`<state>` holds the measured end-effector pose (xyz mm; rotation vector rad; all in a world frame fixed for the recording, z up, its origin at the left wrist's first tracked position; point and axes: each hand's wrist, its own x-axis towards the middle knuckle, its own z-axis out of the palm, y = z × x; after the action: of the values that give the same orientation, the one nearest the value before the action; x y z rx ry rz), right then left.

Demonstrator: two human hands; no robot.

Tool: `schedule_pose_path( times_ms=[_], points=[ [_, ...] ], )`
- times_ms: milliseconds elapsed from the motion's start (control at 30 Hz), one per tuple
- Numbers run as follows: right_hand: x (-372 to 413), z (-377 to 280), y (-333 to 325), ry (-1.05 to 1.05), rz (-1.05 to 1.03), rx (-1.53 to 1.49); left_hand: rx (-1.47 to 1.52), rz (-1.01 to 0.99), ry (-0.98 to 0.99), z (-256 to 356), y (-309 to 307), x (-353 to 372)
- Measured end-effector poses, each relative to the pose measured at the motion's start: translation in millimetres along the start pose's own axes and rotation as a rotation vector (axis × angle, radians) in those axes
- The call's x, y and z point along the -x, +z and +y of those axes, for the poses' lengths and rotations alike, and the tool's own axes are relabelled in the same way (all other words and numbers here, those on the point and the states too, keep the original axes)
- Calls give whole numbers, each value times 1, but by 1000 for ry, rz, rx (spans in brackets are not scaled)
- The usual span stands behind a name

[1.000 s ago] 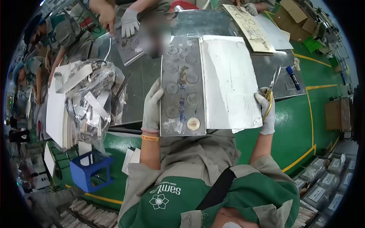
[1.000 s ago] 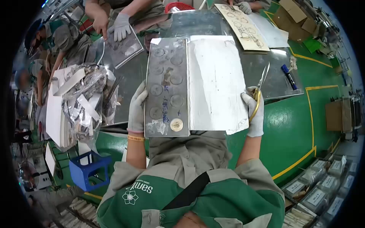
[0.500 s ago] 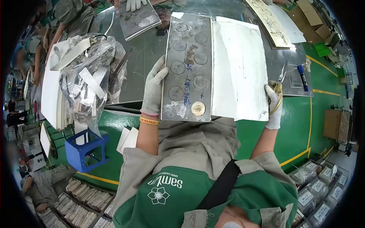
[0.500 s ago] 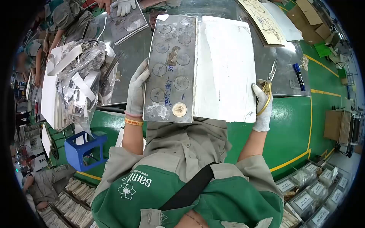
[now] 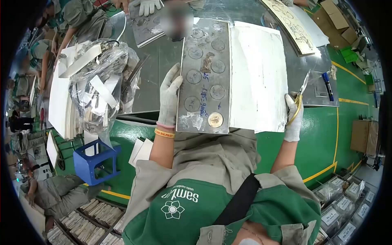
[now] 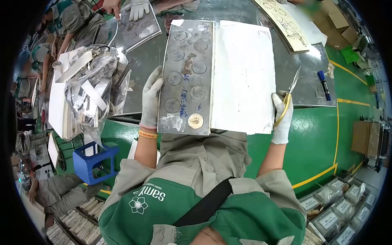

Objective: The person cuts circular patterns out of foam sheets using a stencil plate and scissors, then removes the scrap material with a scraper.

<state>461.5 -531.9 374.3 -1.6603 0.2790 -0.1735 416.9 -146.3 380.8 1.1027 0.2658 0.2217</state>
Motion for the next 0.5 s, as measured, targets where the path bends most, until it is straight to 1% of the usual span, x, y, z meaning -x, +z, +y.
schedule_pose_path(
  times_ms=[133, 300, 500],
  points=[
    [5, -6, 4, -9, 6, -23, 10, -2, -24, -1, -1, -1],
    [1, 2, 1, -14, 8, -24, 66, -37, -47, 7, 5, 4],
    [3, 1, 1, -15, 20, -5, 95, -76, -29, 6, 4, 4]
  ],
)
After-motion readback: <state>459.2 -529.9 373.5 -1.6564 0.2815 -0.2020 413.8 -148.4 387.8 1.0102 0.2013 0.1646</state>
